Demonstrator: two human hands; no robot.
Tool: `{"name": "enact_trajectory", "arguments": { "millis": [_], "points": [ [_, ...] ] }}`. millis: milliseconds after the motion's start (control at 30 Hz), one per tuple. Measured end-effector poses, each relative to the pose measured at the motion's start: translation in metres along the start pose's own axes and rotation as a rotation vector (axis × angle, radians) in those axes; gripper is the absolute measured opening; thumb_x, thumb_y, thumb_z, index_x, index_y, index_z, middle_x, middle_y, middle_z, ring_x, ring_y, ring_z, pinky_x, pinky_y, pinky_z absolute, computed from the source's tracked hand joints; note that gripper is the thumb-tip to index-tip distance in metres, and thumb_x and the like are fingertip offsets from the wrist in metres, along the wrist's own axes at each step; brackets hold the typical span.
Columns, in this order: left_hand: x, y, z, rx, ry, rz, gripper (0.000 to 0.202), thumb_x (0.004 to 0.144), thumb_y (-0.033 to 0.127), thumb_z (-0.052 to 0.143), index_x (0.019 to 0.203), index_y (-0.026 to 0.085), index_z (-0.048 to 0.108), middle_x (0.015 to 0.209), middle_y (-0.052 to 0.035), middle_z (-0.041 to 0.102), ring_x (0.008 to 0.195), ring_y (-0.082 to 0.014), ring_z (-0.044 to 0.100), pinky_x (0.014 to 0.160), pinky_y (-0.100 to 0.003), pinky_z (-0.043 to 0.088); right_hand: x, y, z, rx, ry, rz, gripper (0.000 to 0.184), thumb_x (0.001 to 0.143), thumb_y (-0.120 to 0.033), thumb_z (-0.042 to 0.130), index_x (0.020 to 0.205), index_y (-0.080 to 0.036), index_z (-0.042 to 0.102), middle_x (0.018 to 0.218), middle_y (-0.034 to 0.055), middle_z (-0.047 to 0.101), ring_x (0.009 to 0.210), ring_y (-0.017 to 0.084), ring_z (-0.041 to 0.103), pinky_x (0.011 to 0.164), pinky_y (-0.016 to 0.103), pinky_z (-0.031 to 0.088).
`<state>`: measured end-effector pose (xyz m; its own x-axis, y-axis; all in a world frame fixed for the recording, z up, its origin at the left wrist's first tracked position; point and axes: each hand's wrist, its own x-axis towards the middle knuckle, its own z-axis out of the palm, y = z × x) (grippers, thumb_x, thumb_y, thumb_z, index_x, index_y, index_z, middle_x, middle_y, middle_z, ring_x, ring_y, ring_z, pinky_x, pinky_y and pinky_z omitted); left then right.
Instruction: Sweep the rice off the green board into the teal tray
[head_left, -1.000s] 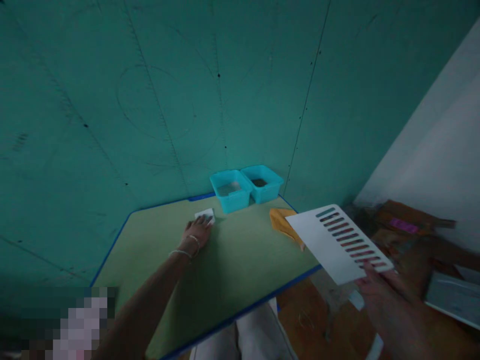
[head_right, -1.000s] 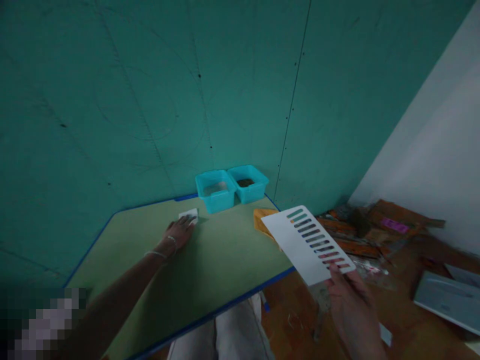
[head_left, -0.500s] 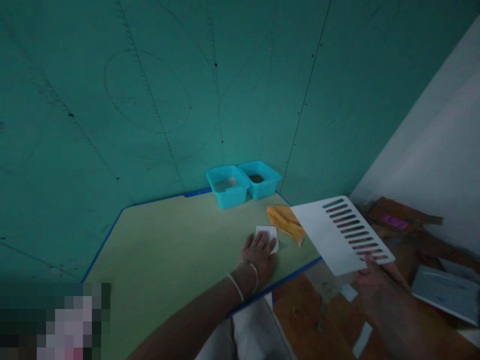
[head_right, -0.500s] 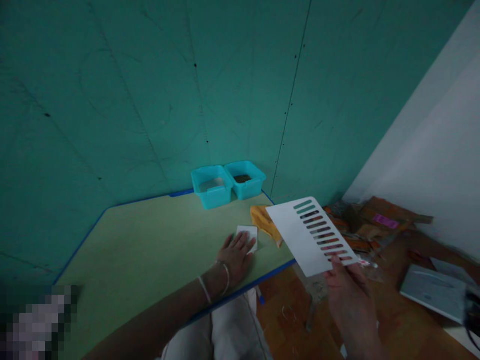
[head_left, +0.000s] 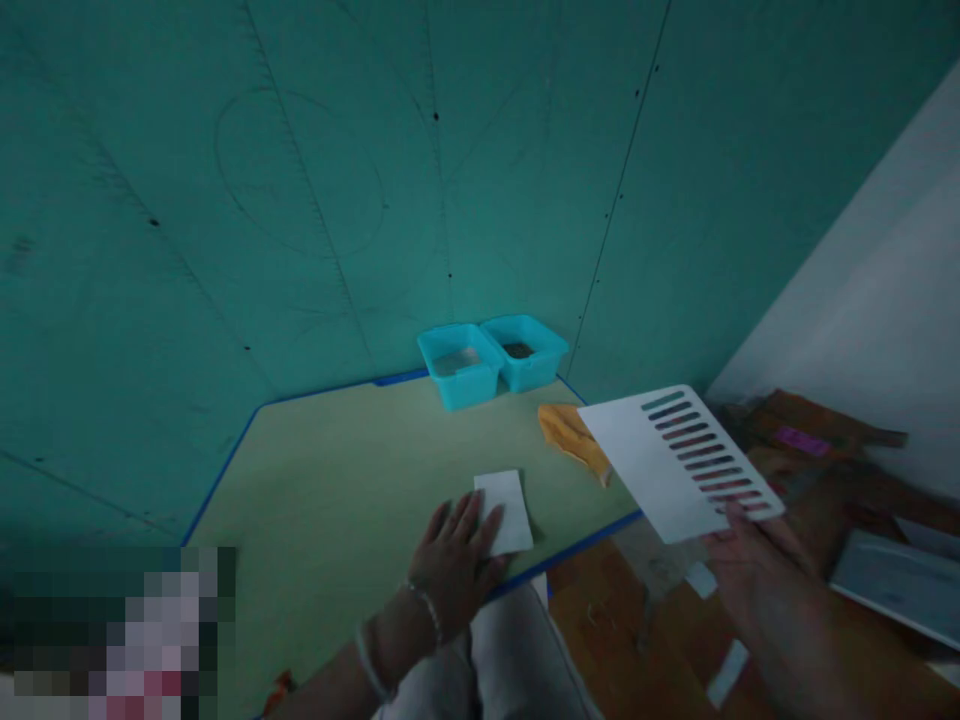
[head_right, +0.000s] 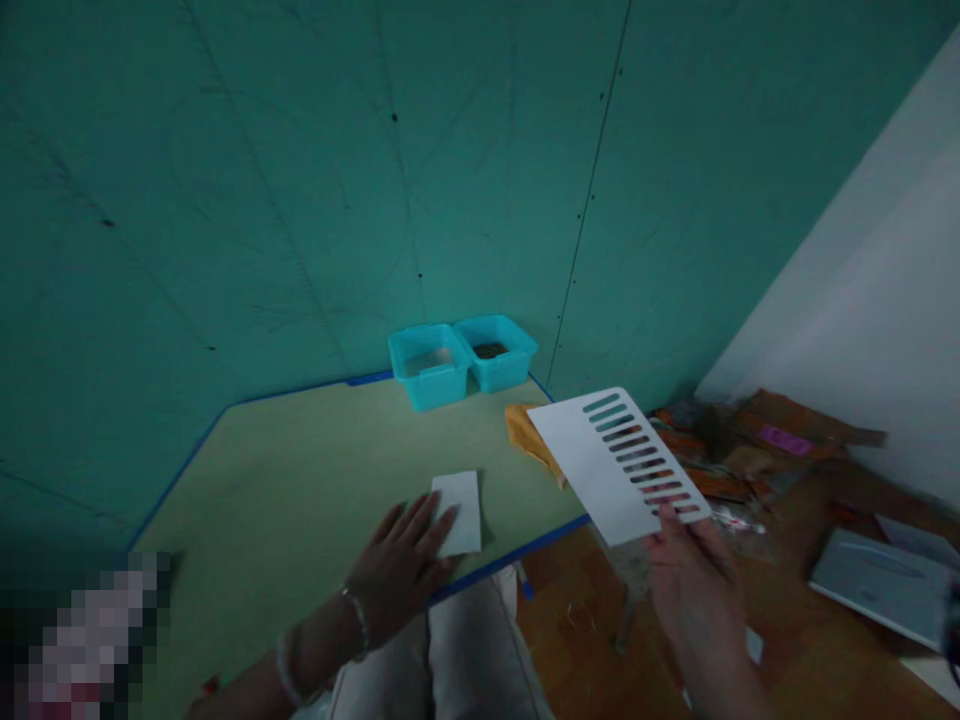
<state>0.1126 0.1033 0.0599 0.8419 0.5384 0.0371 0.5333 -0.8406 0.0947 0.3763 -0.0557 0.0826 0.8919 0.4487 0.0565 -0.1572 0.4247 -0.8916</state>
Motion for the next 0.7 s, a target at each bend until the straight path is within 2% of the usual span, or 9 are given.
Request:
{"name": "enact_trajectory", "arguments": {
  "millis": [100, 200, 300, 367, 467, 567, 700],
  "points": [
    [-0.027, -0.018, -0.008, 0.043, -0.041, -0.122, 0.055, 0.091, 0.048, 0.028, 0.139, 0.023, 0.039, 0.146, -0.0116, 0.039, 0.133, -0.0309, 0.034, 0.104, -0.055, 0.034, 0.000, -0.001, 0.008, 0.090, -0.009, 0.036, 0.027, 0.063, -0.026, 0.077, 0.089, -0.023, 0.070, 0.102, -0.0018, 0.069, 0.085, 0.012, 0.064, 0.064, 0.018, 0.053],
    [-0.035, -0.016, -0.017, 0.044, -0.088, -0.214, 0.054, 0.090, 0.046, 0.031, 0.138, 0.022, 0.040, 0.147, -0.0102, 0.039, 0.135, -0.0307, 0.031, 0.107, -0.056, 0.030, -0.001, 0.001, 0.017, 0.088, -0.004, 0.037, 0.023, 0.065, -0.026, 0.076, 0.087, -0.024, 0.070, 0.102, -0.0011, 0.069, 0.090, 0.014, 0.063, 0.069, 0.022, 0.053],
    [-0.021, 0.000, -0.021, 0.012, -0.096, -0.191, 0.059, 0.088, 0.049, 0.036, 0.139, 0.019, 0.039, 0.149, -0.0137, 0.036, 0.136, -0.0315, 0.028, 0.108, -0.057, 0.025, -0.002, 0.004, 0.021, 0.081, -0.017, 0.056, 0.023, 0.066, -0.027, 0.074, 0.088, -0.025, 0.069, 0.102, -0.0012, 0.070, 0.095, 0.017, 0.063, 0.077, 0.029, 0.053],
    [-0.005, 0.011, -0.019, -0.020, -0.074, -0.111, 0.066, 0.084, 0.053, 0.042, 0.141, 0.021, 0.033, 0.151, -0.0142, 0.032, 0.138, -0.0315, 0.025, 0.109, -0.057, 0.022, -0.003, 0.006, 0.021, 0.071, -0.020, 0.057, 0.023, 0.067, -0.027, 0.074, 0.090, -0.025, 0.069, 0.102, -0.0011, 0.070, 0.097, 0.018, 0.062, 0.080, 0.031, 0.052],
    [0.017, 0.021, -0.009, -0.056, -0.042, 0.009, 0.070, 0.081, 0.057, 0.044, 0.141, 0.022, 0.033, 0.151, -0.0149, 0.031, 0.138, -0.0306, 0.025, 0.110, -0.056, 0.020, -0.004, 0.004, 0.018, 0.058, -0.026, 0.040, 0.023, 0.069, -0.027, 0.072, 0.091, -0.024, 0.069, 0.100, -0.0002, 0.070, 0.097, 0.019, 0.063, 0.084, 0.033, 0.051],
    [0.029, 0.022, 0.000, -0.063, -0.047, 0.054, 0.061, 0.087, 0.050, 0.038, 0.140, 0.021, 0.035, 0.149, -0.0159, 0.035, 0.137, -0.0289, 0.028, 0.110, -0.053, 0.022, -0.006, -0.001, 0.016, 0.058, 0.012, 0.043, 0.023, 0.067, -0.026, 0.074, 0.089, -0.023, 0.069, 0.099, 0.0003, 0.071, 0.091, 0.018, 0.065, 0.083, 0.034, 0.052],
    [0.024, 0.016, -0.001, -0.035, -0.054, 0.041, 0.051, 0.090, 0.034, 0.036, 0.139, 0.021, 0.038, 0.148, -0.0148, 0.038, 0.135, -0.0286, 0.031, 0.108, -0.052, 0.027, -0.007, -0.003, 0.013, 0.045, 0.044, 0.048, 0.024, 0.067, -0.025, 0.074, 0.090, -0.024, 0.069, 0.098, 0.0001, 0.071, 0.090, 0.018, 0.065, 0.079, 0.032, 0.053]
  ]
}}
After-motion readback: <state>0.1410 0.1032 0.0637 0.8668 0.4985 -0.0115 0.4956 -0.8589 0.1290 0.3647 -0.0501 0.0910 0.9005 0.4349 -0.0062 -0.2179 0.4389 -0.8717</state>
